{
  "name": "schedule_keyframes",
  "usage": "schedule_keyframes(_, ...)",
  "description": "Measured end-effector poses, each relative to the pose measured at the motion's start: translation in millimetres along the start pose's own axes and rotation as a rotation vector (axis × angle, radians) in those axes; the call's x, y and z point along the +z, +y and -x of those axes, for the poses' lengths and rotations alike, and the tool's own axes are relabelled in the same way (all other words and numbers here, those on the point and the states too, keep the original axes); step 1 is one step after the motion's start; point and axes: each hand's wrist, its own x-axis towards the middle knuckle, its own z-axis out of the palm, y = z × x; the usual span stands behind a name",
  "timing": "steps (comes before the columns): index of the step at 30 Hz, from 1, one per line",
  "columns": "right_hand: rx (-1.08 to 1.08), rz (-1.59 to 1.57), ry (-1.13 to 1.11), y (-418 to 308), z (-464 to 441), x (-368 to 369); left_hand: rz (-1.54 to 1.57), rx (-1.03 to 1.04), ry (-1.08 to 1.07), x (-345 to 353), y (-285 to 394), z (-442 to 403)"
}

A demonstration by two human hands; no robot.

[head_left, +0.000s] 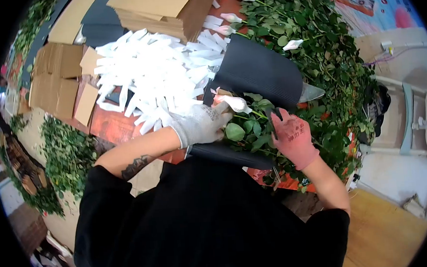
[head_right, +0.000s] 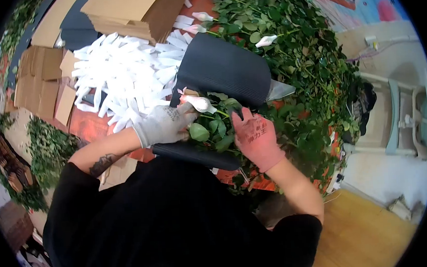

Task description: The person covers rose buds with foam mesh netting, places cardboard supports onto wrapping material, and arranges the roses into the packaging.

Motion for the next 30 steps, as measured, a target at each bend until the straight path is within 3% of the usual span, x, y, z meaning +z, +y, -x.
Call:
schedule_keyframes(4, 0.115, -0.221, -0.036, -21, -33, 13, 0.068, -0.032, -0.145, 0, -1, -2)
schedule_keyframes(6, 0.105, -0.179, -0.130, -29, -40, 34, 0.059, -0.033, 0.072, 6, -2, 0)
schedule_keyframes(10, 0.118, -0.220, -0.053, -34, -43, 56, 0.020, -0.037, 0.018, 4, -2, -3)
schedule_keyframes(13, 0.085, -0.191, 0.160, -22, -41, 62, -0.028, -0.135, -0.107, -5, 6, -10)
schedule_keyframes(17, 0.200, -0.146, 0.256, -9, -26, 12, -0.020, -0.065, -0.012, 4, 3, -4)
schedule_keyframes(20, 0.100, -0.095, 0.321, 1, -24, 1, -0.035, -0.044, 0.012, 2, 6, -2)
schedule_keyframes(23, 0.060, -0.028, 0.213, -13, -41, 24, -0.110, -0.079, -0.064, 7, 9, -6)
schedule_keyframes(24, -0.033, 0.005, 0.319, -15, -45, 36, -0.118, -0.078, -0.056, 9, 7, -6)
schedule_keyframes(27, -0.060, -0.040, 0.364, -22, -55, 62, -0.132, -0.016, -0.001, 13, 2, -2)
schedule_keyframes(30, -0.023, 0.006, 0.190, -20, -60, 83, -0.117, 0.002, 0.040, 15, 2, -3)
